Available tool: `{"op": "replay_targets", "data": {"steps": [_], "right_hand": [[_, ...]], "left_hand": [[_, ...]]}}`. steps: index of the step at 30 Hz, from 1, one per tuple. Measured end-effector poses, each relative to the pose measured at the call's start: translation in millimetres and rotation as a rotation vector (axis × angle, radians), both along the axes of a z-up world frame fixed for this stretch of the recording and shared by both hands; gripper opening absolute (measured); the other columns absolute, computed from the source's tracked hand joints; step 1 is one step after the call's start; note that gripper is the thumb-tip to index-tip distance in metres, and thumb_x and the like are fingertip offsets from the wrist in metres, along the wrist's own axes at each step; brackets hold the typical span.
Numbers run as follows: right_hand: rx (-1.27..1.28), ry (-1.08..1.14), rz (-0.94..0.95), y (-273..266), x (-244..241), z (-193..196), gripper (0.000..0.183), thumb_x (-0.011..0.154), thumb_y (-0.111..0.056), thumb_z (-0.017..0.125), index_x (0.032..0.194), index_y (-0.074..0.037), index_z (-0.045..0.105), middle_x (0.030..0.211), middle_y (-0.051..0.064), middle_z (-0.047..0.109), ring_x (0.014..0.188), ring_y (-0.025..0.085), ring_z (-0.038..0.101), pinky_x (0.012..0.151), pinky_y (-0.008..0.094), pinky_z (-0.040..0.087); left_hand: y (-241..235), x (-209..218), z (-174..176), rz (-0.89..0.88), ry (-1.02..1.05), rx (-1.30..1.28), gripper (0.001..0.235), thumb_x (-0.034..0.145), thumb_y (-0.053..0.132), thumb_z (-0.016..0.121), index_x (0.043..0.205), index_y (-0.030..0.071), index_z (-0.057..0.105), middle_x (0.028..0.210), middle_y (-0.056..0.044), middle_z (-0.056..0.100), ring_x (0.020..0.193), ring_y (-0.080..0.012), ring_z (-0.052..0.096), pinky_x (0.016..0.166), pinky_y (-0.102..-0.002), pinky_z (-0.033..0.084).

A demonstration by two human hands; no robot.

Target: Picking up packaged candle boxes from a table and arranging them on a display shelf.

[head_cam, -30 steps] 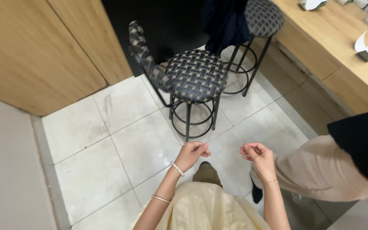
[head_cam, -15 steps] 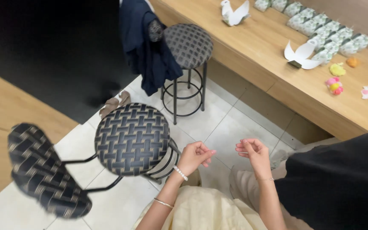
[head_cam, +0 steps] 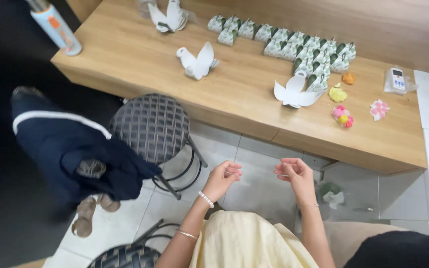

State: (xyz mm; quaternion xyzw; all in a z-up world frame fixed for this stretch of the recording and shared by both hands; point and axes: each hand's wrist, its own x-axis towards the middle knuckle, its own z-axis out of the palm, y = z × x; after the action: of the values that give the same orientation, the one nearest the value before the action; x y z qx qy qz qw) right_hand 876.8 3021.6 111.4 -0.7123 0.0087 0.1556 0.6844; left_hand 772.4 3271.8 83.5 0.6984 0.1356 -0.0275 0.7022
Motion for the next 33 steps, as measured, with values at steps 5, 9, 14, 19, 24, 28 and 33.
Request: {"op": "replay_targets", "data": {"steps": [5,9,14,19,24,28,33], "right_hand": [[-0.061,-0.019,-0.143,9,68,10,0.019,0.101,-0.01,0.058,0.113,0.002,0.065,0.1,0.015,0.076,0.088,0.022,0.075,0.075,0.033,0.061],[-0.065,-0.027,-0.203,1,113,10,0.018,0.101,-0.009,0.058,0.114,0.002,0.065,0.103,0.016,0.075,0.091,0.023,0.074,0.077,0.034,0.062],[-0.118,-0.044,-0.289,-38,187,-15,0.022,0.1,-0.009,0.059,0.119,0.001,0.063,0.105,0.015,0.073,0.091,0.022,0.073,0.074,0.034,0.061],[-0.196,-0.08,-0.362,-60,287,-43,0.029,0.097,-0.012,0.067,0.123,0.0,0.061,0.105,0.011,0.07,0.089,0.017,0.071,0.072,0.032,0.061],[-0.479,-0.151,-0.364,-67,391,-74,0.043,0.093,-0.027,0.078,0.123,0.0,0.063,0.1,0.014,0.07,0.077,0.018,0.063,0.064,0.032,0.052],[-0.548,-0.289,-0.329,-71,449,-112,0.047,0.09,-0.029,0.081,0.122,0.001,0.063,0.101,0.014,0.068,0.085,0.019,0.066,0.072,0.032,0.055],[-0.821,-0.431,-0.283,-53,480,-135,0.051,0.081,-0.033,0.088,0.105,0.004,0.062,0.099,0.021,0.065,0.092,0.035,0.063,0.082,0.045,0.052]], "left_hand": [[34,98,25,-0.11,-0.034,0.074,0.025,0.093,0.013,0.067,0.117,0.005,0.069,0.106,-0.01,0.078,0.09,-0.0157,0.076,0.079,-0.029,0.06],[43,148,27,-0.156,-0.02,0.109,0.03,0.092,0.021,0.069,0.119,0.007,0.07,0.114,-0.009,0.076,0.098,-0.0187,0.074,0.082,-0.032,0.059],[28,217,-22,-0.191,-0.071,0.145,0.043,0.09,0.029,0.073,0.127,0.008,0.067,0.141,-0.01,0.058,0.124,-0.0224,0.06,0.099,-0.035,0.05],[8,316,-85,-0.169,-0.105,0.157,0.056,0.089,0.036,0.076,0.134,0.006,0.06,0.151,-0.016,0.047,0.141,-0.0277,0.045,0.112,-0.037,0.043],[-18,413,-139,-0.278,0.038,0.289,0.062,0.087,0.039,0.077,0.137,0.005,0.063,0.159,-0.023,0.027,0.153,-0.0366,0.02,0.12,-0.039,0.031],[-31,463,-195,-0.311,0.085,0.361,0.068,0.085,0.039,0.079,0.14,0.004,0.06,0.159,-0.024,0.027,0.151,-0.0379,0.023,0.121,-0.039,0.03],[-16,473,-207,-0.171,0.088,0.321,0.074,0.086,0.039,0.078,0.142,0.0,0.049,0.148,-0.023,0.049,0.137,-0.0333,0.049,0.112,-0.039,0.042]]}}
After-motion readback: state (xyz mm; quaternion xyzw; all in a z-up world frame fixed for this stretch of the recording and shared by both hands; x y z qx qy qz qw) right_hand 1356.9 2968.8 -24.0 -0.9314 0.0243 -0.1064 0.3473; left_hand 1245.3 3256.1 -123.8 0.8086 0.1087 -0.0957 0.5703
